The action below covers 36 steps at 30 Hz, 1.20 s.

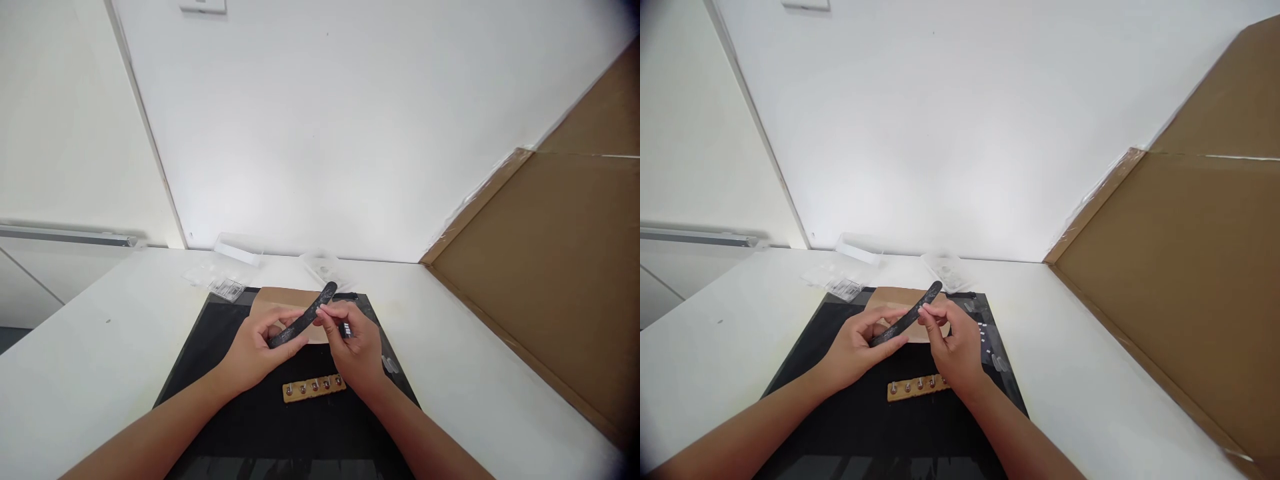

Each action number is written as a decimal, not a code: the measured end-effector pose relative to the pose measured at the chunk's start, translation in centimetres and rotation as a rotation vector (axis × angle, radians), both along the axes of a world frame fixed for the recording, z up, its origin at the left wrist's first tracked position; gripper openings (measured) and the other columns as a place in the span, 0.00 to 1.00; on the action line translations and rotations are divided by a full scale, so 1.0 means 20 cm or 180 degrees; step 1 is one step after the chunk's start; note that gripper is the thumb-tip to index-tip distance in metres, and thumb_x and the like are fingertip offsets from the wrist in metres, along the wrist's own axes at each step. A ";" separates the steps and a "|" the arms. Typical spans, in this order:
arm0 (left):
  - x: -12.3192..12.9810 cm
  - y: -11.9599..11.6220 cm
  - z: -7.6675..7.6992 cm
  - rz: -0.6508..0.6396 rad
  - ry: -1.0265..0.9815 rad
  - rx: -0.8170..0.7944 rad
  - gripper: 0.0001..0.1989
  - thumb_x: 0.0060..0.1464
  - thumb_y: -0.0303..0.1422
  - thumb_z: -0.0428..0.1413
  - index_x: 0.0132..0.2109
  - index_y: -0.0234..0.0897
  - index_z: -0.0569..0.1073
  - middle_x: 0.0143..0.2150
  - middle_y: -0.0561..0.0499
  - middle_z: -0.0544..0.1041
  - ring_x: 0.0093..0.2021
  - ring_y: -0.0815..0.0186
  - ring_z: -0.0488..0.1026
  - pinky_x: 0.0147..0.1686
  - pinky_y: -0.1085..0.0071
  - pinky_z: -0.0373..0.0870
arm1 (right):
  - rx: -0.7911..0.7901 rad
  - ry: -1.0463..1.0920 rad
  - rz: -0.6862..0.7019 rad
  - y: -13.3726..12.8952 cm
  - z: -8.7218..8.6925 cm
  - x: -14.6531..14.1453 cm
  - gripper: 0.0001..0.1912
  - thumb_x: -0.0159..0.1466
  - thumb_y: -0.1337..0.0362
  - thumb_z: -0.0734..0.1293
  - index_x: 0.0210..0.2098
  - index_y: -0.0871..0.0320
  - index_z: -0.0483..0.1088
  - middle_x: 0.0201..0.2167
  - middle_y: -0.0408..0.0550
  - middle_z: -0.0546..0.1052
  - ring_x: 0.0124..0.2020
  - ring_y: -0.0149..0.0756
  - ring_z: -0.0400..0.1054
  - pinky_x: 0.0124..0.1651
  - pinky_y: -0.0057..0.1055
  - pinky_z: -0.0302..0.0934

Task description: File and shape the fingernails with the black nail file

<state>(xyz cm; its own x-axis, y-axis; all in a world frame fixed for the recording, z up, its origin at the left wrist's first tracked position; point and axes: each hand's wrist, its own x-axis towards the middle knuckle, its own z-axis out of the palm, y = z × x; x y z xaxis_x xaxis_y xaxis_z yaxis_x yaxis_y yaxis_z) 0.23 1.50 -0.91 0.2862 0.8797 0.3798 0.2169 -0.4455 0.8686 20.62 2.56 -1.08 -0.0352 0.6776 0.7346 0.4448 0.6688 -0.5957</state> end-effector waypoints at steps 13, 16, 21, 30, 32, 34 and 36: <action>-0.02 -0.01 0.01 0.0258 0.0962 0.0576 0.13 0.71 0.35 0.49 0.55 0.42 0.75 0.36 0.51 0.79 0.32 0.68 0.77 0.39 0.71 0.72 | -0.0214 -0.0110 0.0005 0.00 -0.01 0.00 0.03 0.71 0.63 0.67 0.41 0.52 0.74 0.32 0.43 0.80 0.34 0.36 0.75 0.39 0.35 0.68; 0.00 -0.03 0.05 0.0164 0.0669 -0.0197 0.14 0.72 0.40 0.48 0.49 0.40 0.75 0.30 0.55 0.77 0.24 0.71 0.73 0.34 0.72 0.71 | -0.0393 -0.0154 -0.0213 0.01 -0.01 0.02 0.04 0.71 0.60 0.67 0.41 0.52 0.74 0.31 0.42 0.80 0.32 0.35 0.75 0.38 0.35 0.67; 0.01 -0.05 0.05 -0.0340 0.0188 -0.0837 0.19 0.70 0.45 0.49 0.62 0.44 0.67 0.40 0.53 0.77 0.18 0.76 0.66 0.19 0.77 0.65 | -0.0501 -0.0314 -0.0427 0.02 -0.02 0.03 0.09 0.73 0.57 0.65 0.39 0.53 0.72 0.32 0.43 0.80 0.29 0.34 0.73 0.35 0.34 0.63; 0.00 -0.03 0.06 -0.0887 0.0103 -0.1193 0.24 0.72 0.46 0.44 0.68 0.44 0.63 0.32 0.56 0.73 0.14 0.78 0.62 0.16 0.80 0.60 | 0.0160 -0.0827 -0.0218 -0.01 -0.01 -0.02 0.05 0.72 0.66 0.65 0.37 0.53 0.67 0.30 0.42 0.79 0.31 0.35 0.73 0.40 0.37 0.60; 0.01 -0.02 0.05 -0.0834 0.0002 -0.1146 0.22 0.72 0.46 0.45 0.65 0.43 0.67 0.36 0.54 0.75 0.16 0.78 0.66 0.18 0.79 0.62 | 0.0236 -0.0916 -0.0280 -0.01 -0.01 -0.02 0.06 0.72 0.66 0.65 0.37 0.53 0.67 0.29 0.43 0.79 0.30 0.36 0.73 0.40 0.38 0.60; 0.01 -0.01 0.05 -0.0767 -0.0045 -0.1145 0.21 0.71 0.46 0.47 0.62 0.41 0.71 0.41 0.50 0.77 0.20 0.75 0.72 0.19 0.78 0.65 | 0.0294 -0.0951 -0.0419 -0.01 0.00 -0.01 0.06 0.71 0.66 0.66 0.37 0.53 0.66 0.29 0.43 0.80 0.30 0.36 0.73 0.40 0.38 0.59; 0.01 -0.01 0.05 -0.0692 0.0037 -0.1159 0.19 0.70 0.45 0.49 0.57 0.39 0.74 0.38 0.50 0.78 0.21 0.73 0.74 0.19 0.78 0.65 | 0.0350 -0.0979 -0.0525 0.00 0.00 0.00 0.06 0.71 0.66 0.66 0.37 0.53 0.66 0.30 0.43 0.80 0.30 0.36 0.74 0.40 0.38 0.59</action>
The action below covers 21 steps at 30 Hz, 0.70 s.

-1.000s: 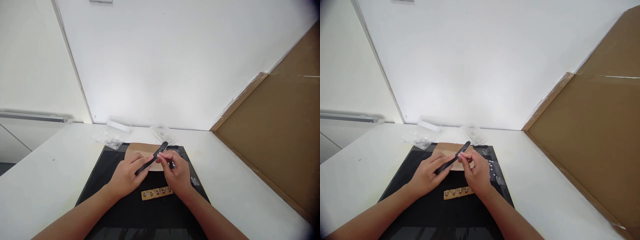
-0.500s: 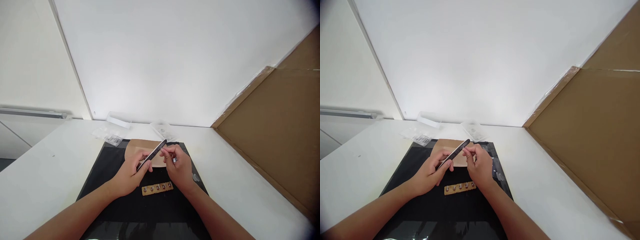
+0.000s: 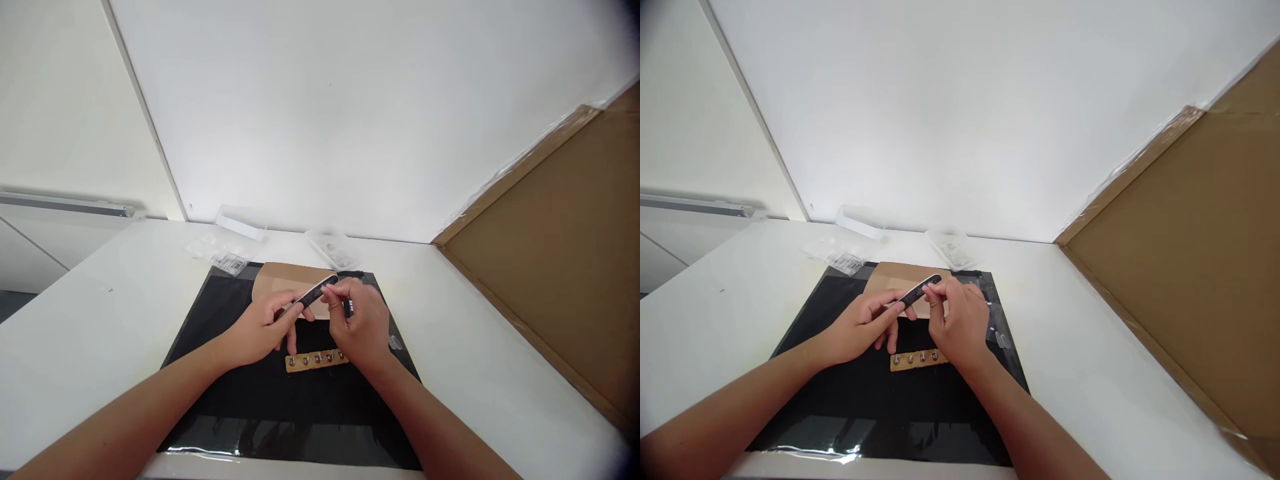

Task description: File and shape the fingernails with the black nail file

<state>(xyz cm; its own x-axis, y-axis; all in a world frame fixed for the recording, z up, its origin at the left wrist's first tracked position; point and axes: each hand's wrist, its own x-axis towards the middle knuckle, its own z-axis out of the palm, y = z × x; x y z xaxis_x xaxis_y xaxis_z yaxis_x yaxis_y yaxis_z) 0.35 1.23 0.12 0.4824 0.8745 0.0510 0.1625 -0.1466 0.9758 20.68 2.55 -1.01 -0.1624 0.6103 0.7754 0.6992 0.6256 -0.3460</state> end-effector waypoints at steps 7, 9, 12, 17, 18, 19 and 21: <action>0.00 -0.01 0.04 0.0168 0.0085 -0.0114 0.19 0.69 0.47 0.50 0.36 0.37 0.70 0.18 0.62 0.62 0.15 0.76 0.58 0.17 0.79 0.55 | 0.0054 -0.0162 0.0036 0.00 -0.02 -0.02 0.07 0.71 0.67 0.67 0.37 0.53 0.65 0.29 0.41 0.80 0.29 0.35 0.74 0.39 0.37 0.58; 0.00 0.00 0.04 0.0153 0.0084 -0.0190 0.23 0.69 0.49 0.49 0.32 0.37 0.68 0.17 0.61 0.60 0.15 0.76 0.57 0.17 0.79 0.53 | 0.0062 -0.0251 0.0033 -0.01 -0.02 -0.03 0.07 0.71 0.66 0.67 0.37 0.53 0.64 0.29 0.41 0.80 0.30 0.35 0.74 0.40 0.37 0.58; 0.01 0.00 0.03 0.0256 0.0143 -0.0144 0.24 0.69 0.49 0.48 0.29 0.37 0.65 0.18 0.60 0.60 0.17 0.76 0.57 0.18 0.78 0.52 | 0.0070 -0.0293 -0.0141 0.00 -0.03 -0.04 0.07 0.72 0.65 0.66 0.36 0.52 0.64 0.29 0.42 0.80 0.29 0.36 0.74 0.41 0.38 0.58; 0.02 -0.01 0.04 0.0347 0.0352 0.0218 0.23 0.70 0.45 0.47 0.29 0.37 0.68 0.17 0.60 0.59 0.17 0.74 0.57 0.18 0.76 0.53 | 0.0086 -0.0337 -0.0148 0.03 -0.02 -0.05 0.07 0.72 0.66 0.64 0.36 0.52 0.64 0.29 0.42 0.80 0.29 0.37 0.73 0.40 0.39 0.56; 0.02 -0.01 0.04 0.0350 0.0391 0.0321 0.23 0.70 0.44 0.46 0.29 0.37 0.68 0.17 0.60 0.59 0.17 0.74 0.57 0.19 0.76 0.53 | 0.0094 -0.0400 -0.0104 0.03 -0.02 -0.05 0.07 0.72 0.66 0.64 0.36 0.52 0.63 0.29 0.42 0.80 0.29 0.37 0.73 0.41 0.39 0.56; 0.01 -0.01 0.04 0.0358 0.0427 0.0413 0.23 0.70 0.43 0.46 0.28 0.37 0.68 0.17 0.60 0.60 0.17 0.73 0.57 0.19 0.75 0.53 | 0.0107 -0.0442 -0.0099 0.03 -0.02 -0.05 0.07 0.72 0.66 0.64 0.36 0.52 0.63 0.29 0.43 0.80 0.28 0.37 0.73 0.41 0.39 0.56; 0.02 -0.01 0.05 0.0386 0.0470 0.0531 0.23 0.71 0.42 0.46 0.28 0.37 0.69 0.17 0.59 0.60 0.18 0.72 0.58 0.20 0.75 0.54 | 0.0117 -0.0396 -0.0217 0.03 -0.02 -0.06 0.08 0.72 0.66 0.64 0.36 0.52 0.63 0.29 0.42 0.80 0.28 0.36 0.73 0.42 0.39 0.55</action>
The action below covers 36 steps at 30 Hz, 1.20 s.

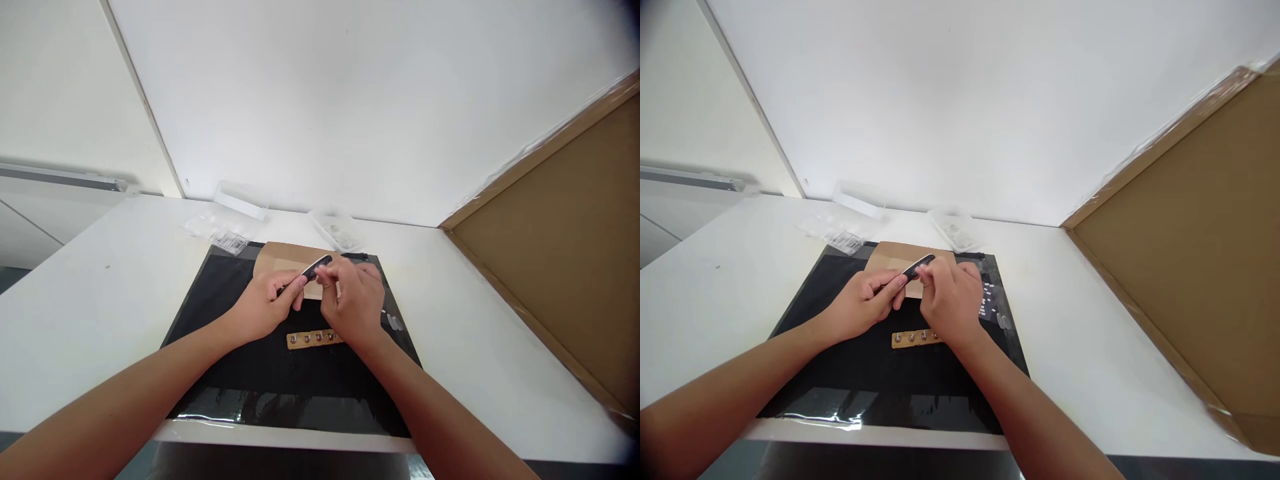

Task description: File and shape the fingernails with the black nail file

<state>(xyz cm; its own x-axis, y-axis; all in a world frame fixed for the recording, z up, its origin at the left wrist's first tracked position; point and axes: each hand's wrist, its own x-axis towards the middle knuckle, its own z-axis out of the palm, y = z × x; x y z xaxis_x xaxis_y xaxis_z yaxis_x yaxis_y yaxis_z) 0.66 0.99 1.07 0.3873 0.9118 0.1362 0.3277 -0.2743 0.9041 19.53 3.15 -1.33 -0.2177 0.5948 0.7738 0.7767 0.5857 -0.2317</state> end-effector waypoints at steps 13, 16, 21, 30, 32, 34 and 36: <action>0.00 -0.01 0.00 0.0195 0.0306 0.0624 0.22 0.71 0.37 0.46 0.27 0.37 0.67 0.23 0.57 0.68 0.24 0.72 0.64 0.29 0.74 0.59 | -0.0210 0.0209 0.0150 0.00 0.03 -0.02 0.09 0.72 0.67 0.64 0.34 0.53 0.62 0.28 0.39 0.79 0.28 0.34 0.73 0.43 0.40 0.54; 0.00 -0.01 -0.01 0.0179 0.0310 0.0652 0.22 0.71 0.37 0.46 0.27 0.37 0.66 0.23 0.57 0.67 0.24 0.71 0.64 0.29 0.74 0.58 | -0.0206 0.0277 0.0029 0.01 0.03 -0.01 0.09 0.71 0.67 0.64 0.33 0.53 0.63 0.28 0.39 0.80 0.27 0.34 0.73 0.43 0.40 0.54; 0.00 -0.01 -0.01 0.0163 0.0219 0.0714 0.21 0.71 0.36 0.47 0.27 0.37 0.65 0.22 0.58 0.65 0.24 0.72 0.63 0.30 0.74 0.59 | -0.0196 0.0335 0.0133 0.00 0.03 -0.02 0.09 0.71 0.67 0.64 0.34 0.53 0.62 0.28 0.38 0.80 0.27 0.33 0.73 0.44 0.39 0.54; 0.01 -0.01 -0.02 0.0217 0.0301 0.0906 0.20 0.72 0.34 0.46 0.28 0.37 0.64 0.22 0.57 0.65 0.24 0.72 0.63 0.31 0.73 0.59 | -0.0270 0.0324 0.0108 -0.01 0.04 -0.03 0.09 0.72 0.67 0.64 0.34 0.53 0.63 0.29 0.39 0.80 0.28 0.33 0.74 0.44 0.40 0.53; 0.01 -0.01 -0.02 0.0231 0.0428 0.1130 0.19 0.72 0.33 0.47 0.29 0.37 0.64 0.23 0.57 0.66 0.25 0.72 0.64 0.31 0.73 0.59 | -0.0349 0.0309 0.0177 -0.01 0.05 -0.03 0.09 0.71 0.67 0.64 0.33 0.53 0.64 0.27 0.38 0.80 0.28 0.33 0.73 0.44 0.40 0.53; 0.01 -0.01 -0.03 0.0295 0.0559 0.1422 0.18 0.71 0.32 0.47 0.30 0.37 0.65 0.25 0.56 0.66 0.25 0.71 0.64 0.30 0.72 0.58 | -0.0360 0.0396 0.0098 -0.02 0.06 -0.03 0.10 0.72 0.66 0.65 0.33 0.53 0.64 0.27 0.37 0.79 0.27 0.32 0.73 0.44 0.40 0.54; 0.01 -0.01 -0.04 0.0375 0.0673 0.1743 0.17 0.71 0.31 0.48 0.31 0.36 0.66 0.26 0.55 0.67 0.26 0.71 0.65 0.30 0.72 0.59 | -0.0406 0.0448 0.0098 -0.02 0.08 -0.03 0.10 0.72 0.65 0.65 0.33 0.53 0.64 0.27 0.37 0.79 0.26 0.31 0.72 0.45 0.40 0.54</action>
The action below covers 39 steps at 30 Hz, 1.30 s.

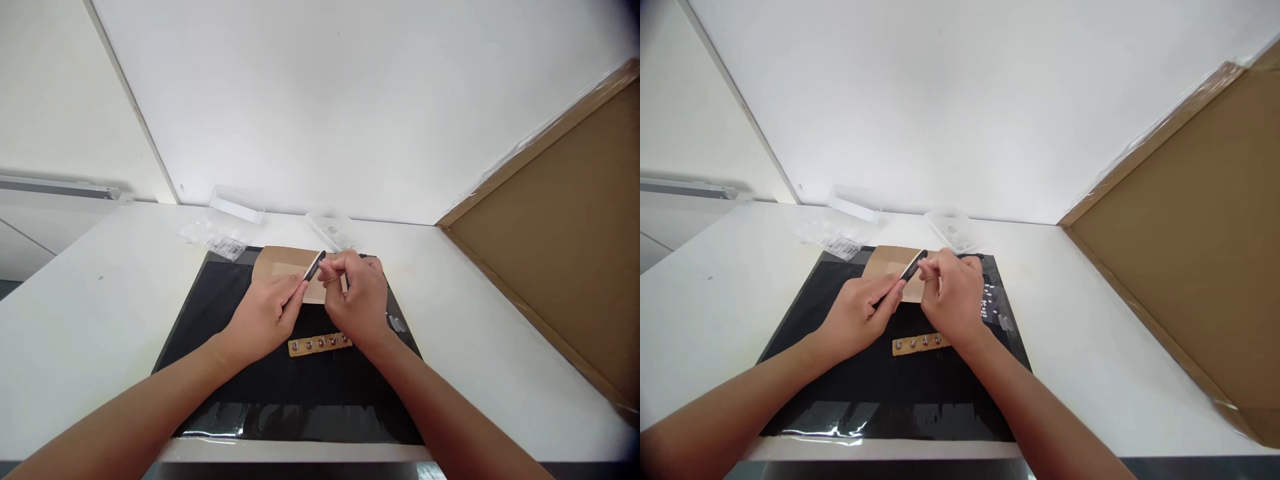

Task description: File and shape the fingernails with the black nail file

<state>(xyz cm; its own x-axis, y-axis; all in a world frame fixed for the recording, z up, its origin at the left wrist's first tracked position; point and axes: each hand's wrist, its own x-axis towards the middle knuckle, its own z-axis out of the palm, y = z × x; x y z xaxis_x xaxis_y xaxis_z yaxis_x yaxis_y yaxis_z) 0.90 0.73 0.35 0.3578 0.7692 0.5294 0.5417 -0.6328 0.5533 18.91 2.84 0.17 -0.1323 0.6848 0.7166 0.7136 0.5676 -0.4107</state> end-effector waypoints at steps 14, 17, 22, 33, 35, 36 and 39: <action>0.01 -0.02 -0.04 0.0255 0.0888 0.0646 0.12 0.73 0.30 0.45 0.53 0.33 0.71 0.36 0.48 0.77 0.32 0.63 0.75 0.30 0.69 0.70 | -0.0247 -0.0029 0.0023 0.00 0.03 0.01 0.11 0.72 0.65 0.65 0.32 0.54 0.65 0.27 0.37 0.80 0.26 0.31 0.72 0.45 0.38 0.54; 0.01 -0.02 -0.04 0.0314 0.1054 0.0689 0.12 0.73 0.29 0.45 0.56 0.32 0.70 0.35 0.48 0.77 0.31 0.63 0.76 0.28 0.69 0.70 | -0.0301 -0.0078 0.0030 0.00 0.04 0.02 0.11 0.72 0.65 0.64 0.31 0.54 0.65 0.26 0.38 0.80 0.25 0.32 0.71 0.45 0.38 0.54; 0.01 -0.03 -0.04 0.0402 0.1265 0.0860 0.15 0.72 0.29 0.45 0.60 0.30 0.67 0.36 0.47 0.78 0.29 0.62 0.76 0.24 0.70 0.68 | -0.0311 -0.0050 0.0104 0.01 0.03 0.03 0.11 0.72 0.65 0.64 0.31 0.54 0.65 0.26 0.38 0.80 0.25 0.32 0.71 0.44 0.38 0.54; 0.00 -0.03 -0.05 0.0453 0.1407 0.0707 0.13 0.73 0.29 0.44 0.58 0.33 0.68 0.37 0.48 0.78 0.30 0.62 0.76 0.25 0.68 0.69 | -0.0268 0.0054 0.0185 0.00 0.02 0.01 0.11 0.72 0.66 0.65 0.32 0.54 0.66 0.26 0.36 0.79 0.25 0.30 0.71 0.45 0.37 0.53; 0.00 -0.03 -0.05 0.0437 0.1430 0.0695 0.13 0.72 0.28 0.44 0.57 0.33 0.69 0.37 0.48 0.78 0.31 0.62 0.77 0.26 0.68 0.70 | -0.0329 0.0051 0.0278 0.00 0.02 0.01 0.11 0.72 0.66 0.65 0.32 0.54 0.66 0.25 0.35 0.79 0.25 0.30 0.71 0.44 0.37 0.53; 0.00 -0.02 -0.05 0.0458 0.1445 0.0702 0.14 0.73 0.28 0.44 0.57 0.33 0.70 0.37 0.48 0.79 0.31 0.62 0.77 0.26 0.69 0.69 | -0.0344 0.0060 0.0309 0.00 0.02 0.01 0.11 0.72 0.66 0.65 0.32 0.55 0.66 0.25 0.35 0.78 0.25 0.29 0.71 0.44 0.37 0.53; -0.03 0.00 -0.05 0.0678 0.1515 0.0750 0.16 0.73 0.32 0.44 0.60 0.34 0.70 0.39 0.47 0.80 0.31 0.62 0.78 0.26 0.69 0.68 | -0.0332 0.0108 0.0300 0.01 0.01 0.02 0.10 0.72 0.64 0.66 0.33 0.54 0.68 0.26 0.35 0.79 0.25 0.29 0.72 0.45 0.38 0.54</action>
